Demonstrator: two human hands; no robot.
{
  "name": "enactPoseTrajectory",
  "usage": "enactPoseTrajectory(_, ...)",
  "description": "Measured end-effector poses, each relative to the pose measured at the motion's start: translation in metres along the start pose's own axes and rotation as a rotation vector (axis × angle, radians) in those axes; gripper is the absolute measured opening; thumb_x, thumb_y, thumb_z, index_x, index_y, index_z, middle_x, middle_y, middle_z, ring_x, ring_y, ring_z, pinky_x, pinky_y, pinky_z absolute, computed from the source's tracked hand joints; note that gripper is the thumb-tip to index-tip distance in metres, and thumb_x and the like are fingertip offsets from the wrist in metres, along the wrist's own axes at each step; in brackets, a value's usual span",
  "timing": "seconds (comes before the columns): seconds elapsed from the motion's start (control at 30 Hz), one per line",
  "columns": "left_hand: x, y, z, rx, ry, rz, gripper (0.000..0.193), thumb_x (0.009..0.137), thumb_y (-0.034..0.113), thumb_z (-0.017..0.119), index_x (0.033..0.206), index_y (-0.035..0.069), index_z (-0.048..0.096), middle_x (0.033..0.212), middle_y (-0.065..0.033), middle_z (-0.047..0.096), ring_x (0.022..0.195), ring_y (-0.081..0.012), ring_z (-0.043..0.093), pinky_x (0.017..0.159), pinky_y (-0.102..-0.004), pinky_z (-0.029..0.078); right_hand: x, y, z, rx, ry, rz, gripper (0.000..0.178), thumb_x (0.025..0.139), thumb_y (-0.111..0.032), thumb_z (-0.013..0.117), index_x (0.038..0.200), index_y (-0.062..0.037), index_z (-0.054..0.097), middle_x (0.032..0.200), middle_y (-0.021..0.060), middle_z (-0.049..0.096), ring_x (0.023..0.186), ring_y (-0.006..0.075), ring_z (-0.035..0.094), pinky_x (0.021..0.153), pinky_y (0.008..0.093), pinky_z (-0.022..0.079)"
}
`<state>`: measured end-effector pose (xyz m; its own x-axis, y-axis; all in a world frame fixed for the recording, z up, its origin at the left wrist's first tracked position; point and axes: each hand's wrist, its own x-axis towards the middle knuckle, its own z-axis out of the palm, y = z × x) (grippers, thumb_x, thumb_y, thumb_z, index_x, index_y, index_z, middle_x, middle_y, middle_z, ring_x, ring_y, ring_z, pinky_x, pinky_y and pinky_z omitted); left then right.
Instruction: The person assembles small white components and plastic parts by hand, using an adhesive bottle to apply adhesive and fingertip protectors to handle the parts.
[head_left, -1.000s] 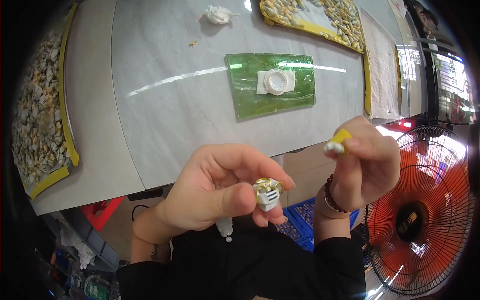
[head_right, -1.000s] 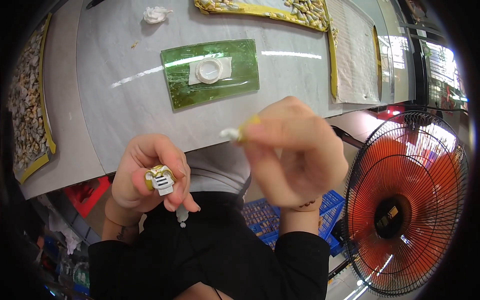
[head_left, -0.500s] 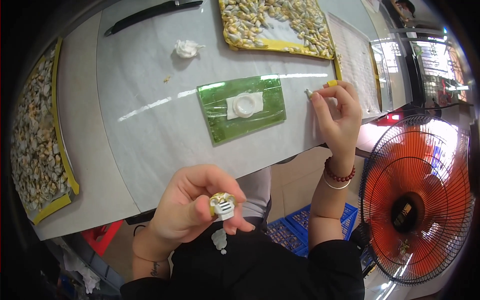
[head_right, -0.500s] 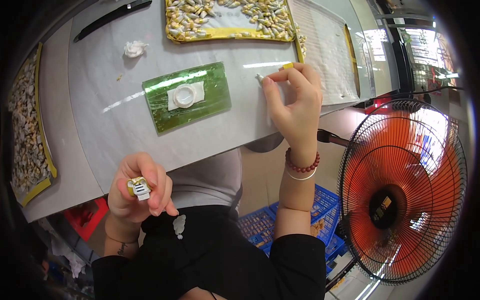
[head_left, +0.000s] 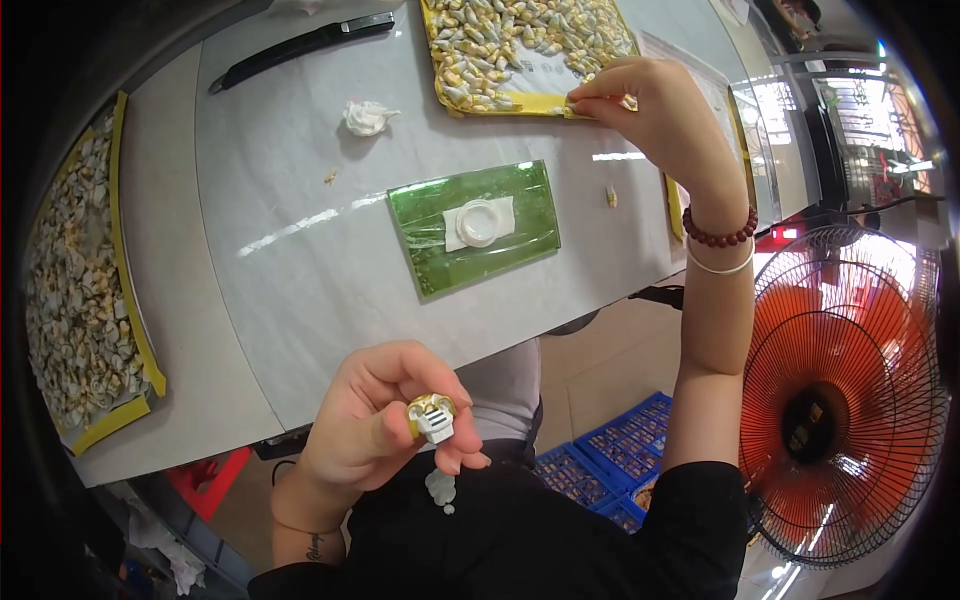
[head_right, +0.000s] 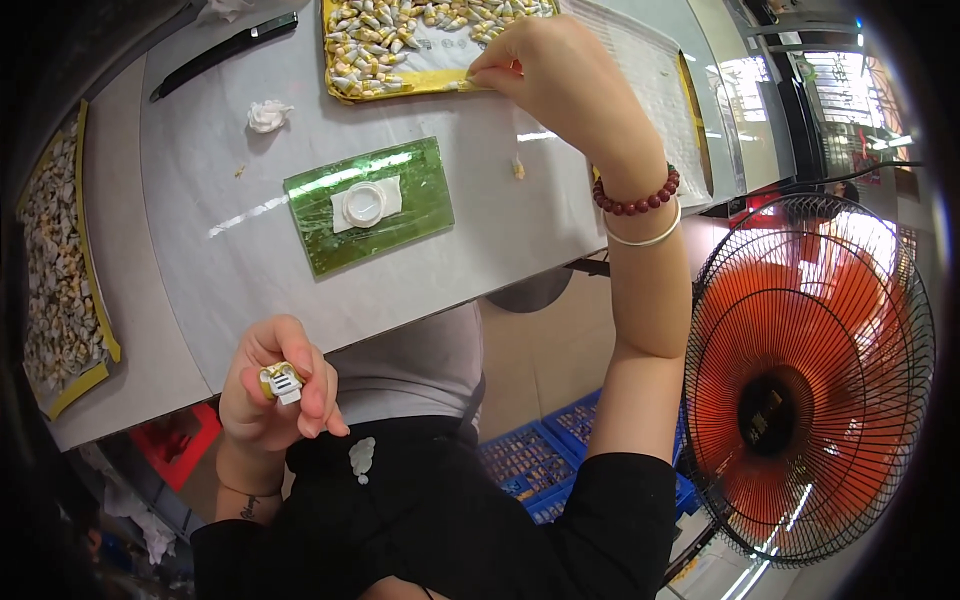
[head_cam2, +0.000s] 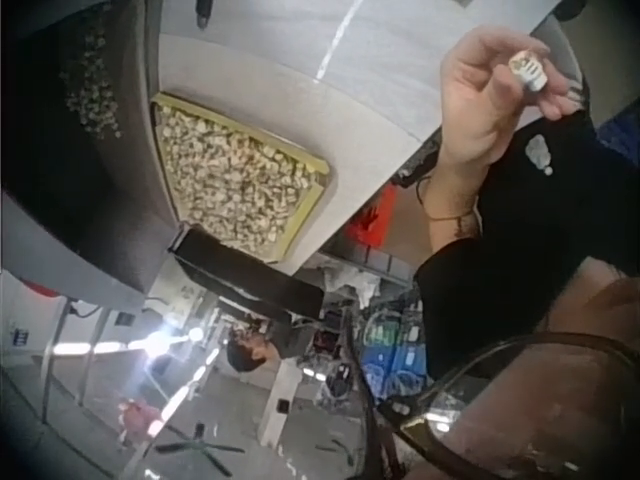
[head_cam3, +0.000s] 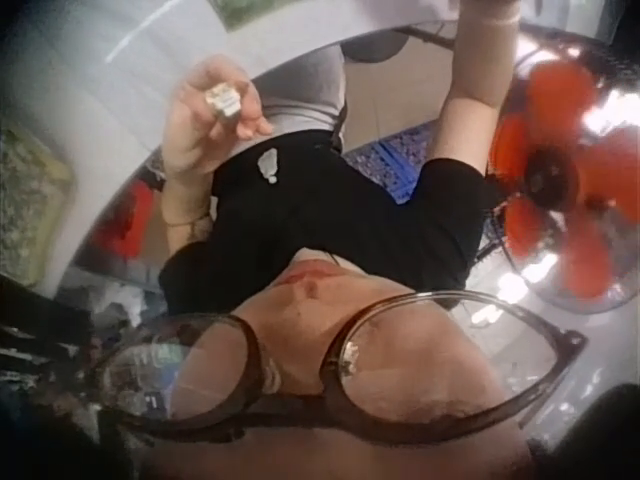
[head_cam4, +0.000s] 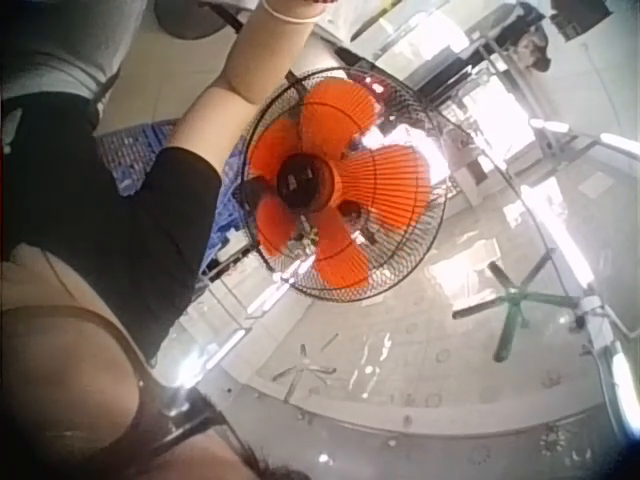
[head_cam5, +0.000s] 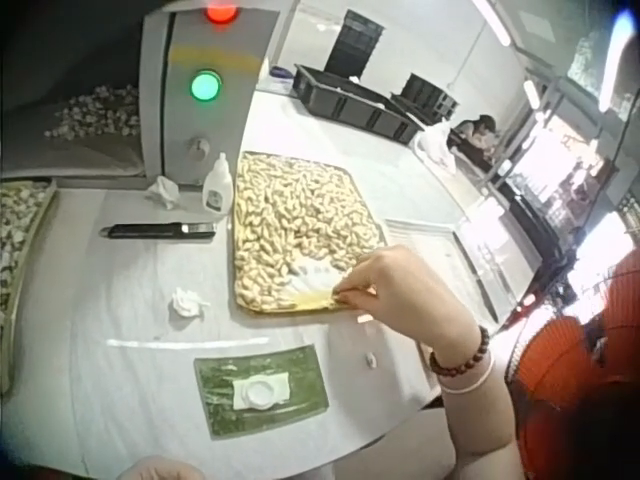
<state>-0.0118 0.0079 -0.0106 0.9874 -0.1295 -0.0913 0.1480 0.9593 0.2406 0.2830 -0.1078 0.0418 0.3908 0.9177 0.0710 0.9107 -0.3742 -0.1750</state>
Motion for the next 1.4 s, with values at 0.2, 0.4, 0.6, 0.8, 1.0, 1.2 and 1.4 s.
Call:
enactPoseTrajectory(0.2,0.001,0.002,0.003,0.023,0.021,0.017,0.046,0.078,0.033,0.063,0.099,-0.006,0.051,0.082,-0.0150,0.061,0.071,-0.0159,0.062,0.074,-0.0372,0.053,0.005,-0.014,0.001,-0.106,0.109,-0.102,0.010,0.076,-0.007,0.060,0.082,0.0009,0.060,0.079,0.0100,0.062,0.069,0.0201,0.059,0.065,0.0285,0.046)
enactPoseTrajectory(0.4,-0.004,0.003,0.005,0.117,0.075,0.066,0.044,0.079,0.031,0.064,0.101,-0.005,0.051,0.082,-0.0131,0.061,0.072,-0.0146,0.062,0.074,-0.0331,0.052,-0.023,-0.049,0.000,0.622,0.311,0.024,0.012,0.081,0.002,0.051,0.088,0.0001,0.060,0.077,0.0057,0.062,0.067,0.0099,0.059,0.057,0.0210,0.045)
enactPoseTrajectory(0.6,-0.004,0.004,0.003,0.134,0.103,0.041,0.044,0.078,0.030,0.065,0.102,-0.004,0.052,0.085,-0.0127,0.062,0.073,-0.0147,0.061,0.071,-0.0261,0.050,-0.036,-0.088,0.005,0.459,0.060,-0.130,0.018,0.074,0.009,0.055,0.089,0.0020,0.060,0.073,0.0067,0.061,0.067,0.0110,0.058,0.059,0.0202,0.044)
enactPoseTrajectory(0.8,-0.004,0.002,0.003,0.136,0.075,0.032,0.043,0.078,0.028,0.066,0.103,-0.004,0.052,0.086,-0.0121,0.062,0.078,-0.0144,0.061,0.071,-0.0240,0.049,-0.034,-0.093,0.014,0.255,0.102,-0.214,0.012,0.070,0.005,0.062,0.081,-0.0013,0.061,0.070,0.0052,0.060,0.063,0.0144,0.057,0.052,0.0229,0.042)
enactPoseTrajectory(1.0,-0.004,0.003,0.000,0.094,0.048,0.079,0.042,0.077,0.025,0.067,0.104,-0.003,0.052,0.089,-0.0118,0.062,0.081,-0.0143,0.060,0.071,-0.0230,0.049,-0.029,-0.100,0.020,0.207,0.127,-0.221,0.010,0.068,0.004,0.063,0.076,-0.0018,0.060,0.068,0.0062,0.058,0.062,0.0170,0.055,0.051,0.0240,0.042)
enactPoseTrajectory(1.2,-0.005,0.001,0.002,0.053,0.041,0.104,0.042,0.077,0.024,0.066,0.105,-0.003,0.051,0.090,-0.0131,0.062,0.080,-0.0154,0.061,0.074,-0.0256,0.050,-0.030,-0.102,0.020,0.182,0.131,-0.240,0.010,0.067,0.005,0.063,0.075,-0.0008,0.059,0.068,0.0073,0.057,0.062,0.0184,0.055,0.052,0.0249,0.042)
enactPoseTrajectory(1.4,-0.004,0.000,0.005,0.011,0.082,0.090,0.037,0.080,0.023,0.064,0.103,-0.004,0.051,0.087,-0.0136,0.062,0.079,-0.0165,0.062,0.074,-0.0269,0.050,-0.043,-0.108,0.011,0.405,0.147,-0.172,0.008,0.067,0.004,0.060,0.073,0.0021,0.056,0.063,0.0058,0.055,0.054,0.0123,0.052,0.048,0.0217,0.038)
